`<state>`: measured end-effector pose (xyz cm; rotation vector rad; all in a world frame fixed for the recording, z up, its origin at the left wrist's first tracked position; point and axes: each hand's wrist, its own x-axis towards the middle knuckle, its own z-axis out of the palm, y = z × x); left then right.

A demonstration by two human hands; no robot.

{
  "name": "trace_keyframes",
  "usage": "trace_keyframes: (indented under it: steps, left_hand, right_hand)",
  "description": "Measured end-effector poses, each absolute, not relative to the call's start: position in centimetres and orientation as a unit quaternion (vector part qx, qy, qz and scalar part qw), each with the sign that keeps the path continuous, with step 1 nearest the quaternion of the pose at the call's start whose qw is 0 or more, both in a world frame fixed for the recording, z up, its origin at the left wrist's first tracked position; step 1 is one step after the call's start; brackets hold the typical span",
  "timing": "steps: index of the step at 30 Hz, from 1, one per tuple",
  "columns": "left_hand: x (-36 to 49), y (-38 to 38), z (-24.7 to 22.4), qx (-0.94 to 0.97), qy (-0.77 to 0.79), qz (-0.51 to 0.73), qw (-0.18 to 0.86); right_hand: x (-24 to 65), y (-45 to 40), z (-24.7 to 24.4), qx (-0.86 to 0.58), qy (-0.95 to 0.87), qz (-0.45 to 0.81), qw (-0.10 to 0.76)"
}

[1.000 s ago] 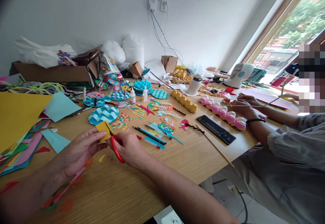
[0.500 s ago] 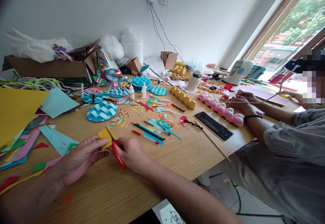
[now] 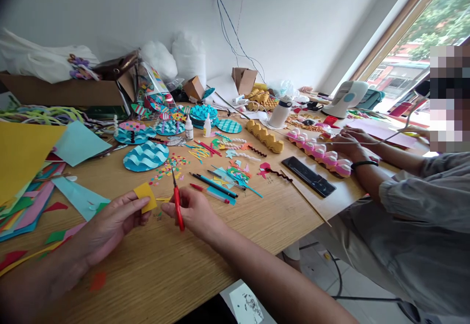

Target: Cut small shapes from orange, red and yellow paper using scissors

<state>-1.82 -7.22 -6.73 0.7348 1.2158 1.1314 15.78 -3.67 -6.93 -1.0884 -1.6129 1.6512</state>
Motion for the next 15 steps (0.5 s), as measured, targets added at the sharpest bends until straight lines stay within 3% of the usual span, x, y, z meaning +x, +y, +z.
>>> trace_keyframes:
  steps: [6, 15]
  left_hand:
    - [-1.5, -6.4, -6.2, 0.411, 0.537, 0.481, 0.558]
    - [-1.1, -6.3, -5.6, 0.457, 0.525, 0.471, 0.542]
  right_hand:
    - [14.0, -3.0, -6.0, -0.356, -0.528, 0.686, 0.351]
    - [13.4, -2.2, -5.2, -0.364, -0.532, 0.662, 0.383]
